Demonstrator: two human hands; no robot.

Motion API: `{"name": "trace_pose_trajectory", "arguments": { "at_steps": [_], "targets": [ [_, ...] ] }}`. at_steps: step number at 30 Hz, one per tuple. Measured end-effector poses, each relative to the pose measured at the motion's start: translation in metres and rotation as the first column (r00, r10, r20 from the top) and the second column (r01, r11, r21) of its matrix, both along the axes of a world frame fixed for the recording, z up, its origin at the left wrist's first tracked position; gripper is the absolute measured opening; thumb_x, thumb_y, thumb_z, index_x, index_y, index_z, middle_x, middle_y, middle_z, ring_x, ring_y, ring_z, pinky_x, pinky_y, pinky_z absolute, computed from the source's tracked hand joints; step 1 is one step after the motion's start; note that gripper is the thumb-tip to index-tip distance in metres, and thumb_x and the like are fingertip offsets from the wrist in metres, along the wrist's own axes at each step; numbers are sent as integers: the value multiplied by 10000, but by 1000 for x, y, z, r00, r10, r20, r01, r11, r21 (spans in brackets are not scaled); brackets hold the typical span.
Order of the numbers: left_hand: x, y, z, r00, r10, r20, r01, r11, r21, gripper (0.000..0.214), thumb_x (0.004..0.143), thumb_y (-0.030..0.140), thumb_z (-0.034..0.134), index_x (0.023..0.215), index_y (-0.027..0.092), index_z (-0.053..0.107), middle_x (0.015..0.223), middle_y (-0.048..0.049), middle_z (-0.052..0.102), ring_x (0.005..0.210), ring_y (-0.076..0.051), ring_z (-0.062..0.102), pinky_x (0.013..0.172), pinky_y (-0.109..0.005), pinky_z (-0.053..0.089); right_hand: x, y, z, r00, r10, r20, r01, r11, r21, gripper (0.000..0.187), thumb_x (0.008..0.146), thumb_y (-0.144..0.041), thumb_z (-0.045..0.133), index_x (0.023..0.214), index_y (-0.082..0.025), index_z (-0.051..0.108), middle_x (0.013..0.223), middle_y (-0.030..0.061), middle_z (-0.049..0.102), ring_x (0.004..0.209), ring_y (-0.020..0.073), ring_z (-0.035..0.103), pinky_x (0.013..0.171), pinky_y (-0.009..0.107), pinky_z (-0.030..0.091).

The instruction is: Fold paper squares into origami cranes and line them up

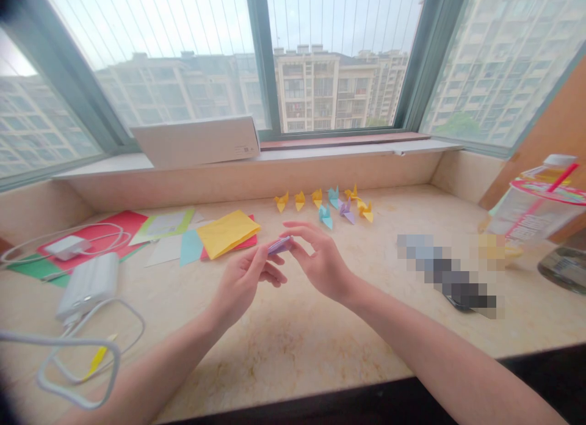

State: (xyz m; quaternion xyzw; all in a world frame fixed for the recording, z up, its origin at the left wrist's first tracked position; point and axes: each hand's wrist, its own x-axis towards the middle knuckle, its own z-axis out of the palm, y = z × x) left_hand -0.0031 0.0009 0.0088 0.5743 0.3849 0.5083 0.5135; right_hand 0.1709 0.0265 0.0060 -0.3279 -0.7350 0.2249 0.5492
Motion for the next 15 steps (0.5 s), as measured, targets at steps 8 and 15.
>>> {"name": "trace_pose_trajectory", "arguments": {
  "at_steps": [8,15],
  "targets": [
    [-1,2,-2,995,92,38,-94,994,53,514,880,376,689,1327,146,579,1017,-84,728,691,-174,738,613,-292,614,1,-3,2,991,12,135,-29,991,130,372,911,-208,629,1277,-274,607,1331,96,602,1262,251,574,1089,481,460],
    [0,0,0,998,65,13,-66,994,91,484,858,312,713,1300,176,571,1116,-93,661,729,-174,735,607,-286,613,1,0,1,998,16,59,-22,995,100,371,919,-181,615,1279,-269,606,1291,86,640,1234,243,587,1059,463,486]
  ]
}}
